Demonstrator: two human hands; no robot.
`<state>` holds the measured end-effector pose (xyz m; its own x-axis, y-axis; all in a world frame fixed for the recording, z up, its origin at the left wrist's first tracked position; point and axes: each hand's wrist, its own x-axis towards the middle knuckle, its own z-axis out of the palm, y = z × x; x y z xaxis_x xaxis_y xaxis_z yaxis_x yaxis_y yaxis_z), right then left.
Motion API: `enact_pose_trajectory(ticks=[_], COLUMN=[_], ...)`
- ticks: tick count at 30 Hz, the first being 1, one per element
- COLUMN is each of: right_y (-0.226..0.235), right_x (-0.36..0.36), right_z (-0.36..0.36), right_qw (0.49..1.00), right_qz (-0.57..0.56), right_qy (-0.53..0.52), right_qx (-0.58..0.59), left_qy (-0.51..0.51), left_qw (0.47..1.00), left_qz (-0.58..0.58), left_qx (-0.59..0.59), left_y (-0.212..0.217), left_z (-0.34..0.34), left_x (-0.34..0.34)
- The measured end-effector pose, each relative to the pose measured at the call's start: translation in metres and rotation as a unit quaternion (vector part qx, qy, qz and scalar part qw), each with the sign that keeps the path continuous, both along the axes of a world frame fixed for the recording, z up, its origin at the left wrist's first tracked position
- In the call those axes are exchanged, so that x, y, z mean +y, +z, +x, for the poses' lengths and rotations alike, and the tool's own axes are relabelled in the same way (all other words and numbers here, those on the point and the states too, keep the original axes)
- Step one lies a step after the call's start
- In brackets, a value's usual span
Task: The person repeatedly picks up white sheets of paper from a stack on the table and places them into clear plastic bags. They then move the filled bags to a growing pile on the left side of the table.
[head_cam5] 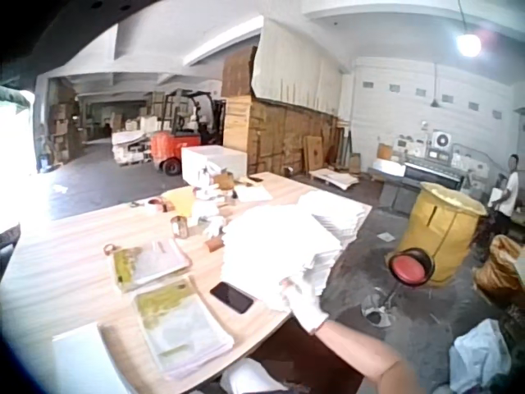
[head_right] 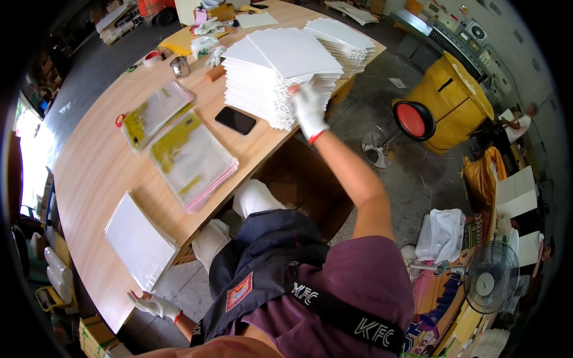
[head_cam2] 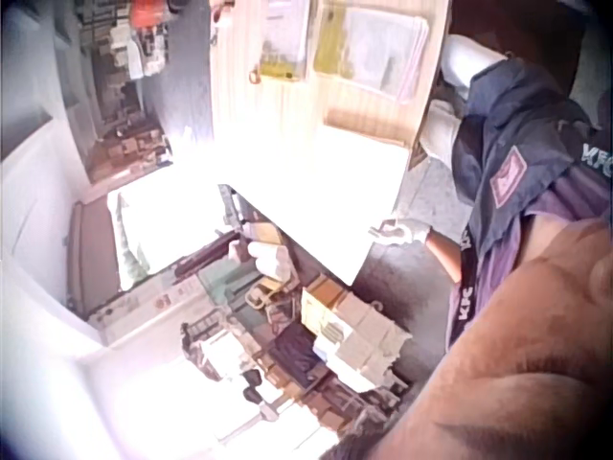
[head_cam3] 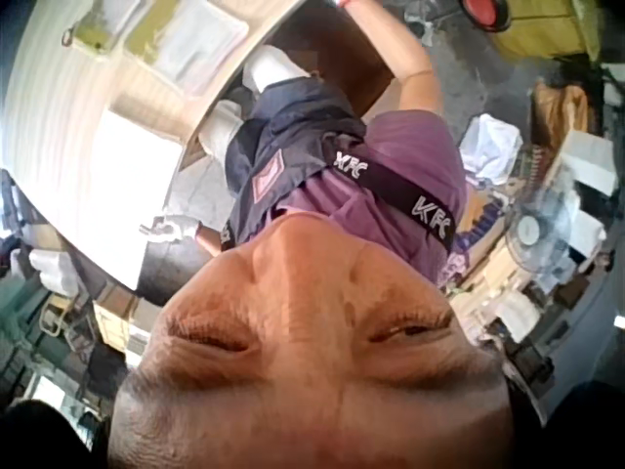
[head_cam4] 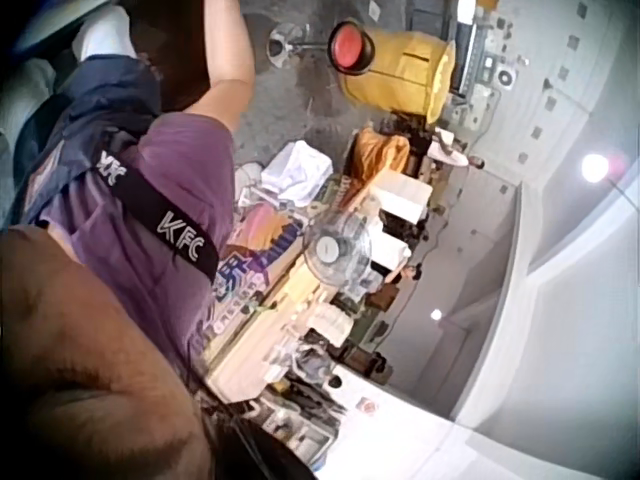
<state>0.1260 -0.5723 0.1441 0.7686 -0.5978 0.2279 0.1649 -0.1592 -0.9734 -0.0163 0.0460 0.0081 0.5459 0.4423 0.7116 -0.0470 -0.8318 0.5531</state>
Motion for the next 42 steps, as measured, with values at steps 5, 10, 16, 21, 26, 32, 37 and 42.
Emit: enact_pose_trajectory(ticks=[5,10,16,21,26,32,37,42], right_y=[0.026,0.019,0.039,0.018,0.039,0.0,-0.077,-0.068], right_x=[-0.1,-0.13,-0.126,-0.176,-0.072,0.0,0.013,0.065], right_z=[0.006,0.021,0.05,0.109,0.077,-0.044,-0.117,-0.145], right_qw=[0.859,0.791,0.983,0.963,0.978,0.911,0.805,0.85], right_qz=[-0.358,-0.459,0.028,0.268,0.197,0.396,0.427,0.466], right_qy=[-0.27,-0.26,-0.172,-0.037,0.031,0.112,0.367,0.137], right_qx=[0.249,0.311,-0.066,-0.016,-0.069,0.022,0.187,0.203], left_qy=[-0.059,-0.151,-0.227,-0.371,-0.36,-0.297,-0.275,-0.319], left_qw=[0.995,0.985,0.969,0.893,0.822,0.792,0.817,0.871], left_qz=[0.085,0.082,0.096,0.182,0.312,0.323,0.273,0.192], left_qx=[0.014,-0.023,0.011,0.175,0.311,0.424,0.427,0.32], left_y=[0.034,0.028,0.019,0.028,0.01,0.021,0.017,0.004], left_z=[0.015,0.03,0.061,0.138,0.174,0.195,0.208,0.194], left_x=[-0.033,-0.051,-0.081,-0.176,-0.194,-0.212,-0.212,-0.195])
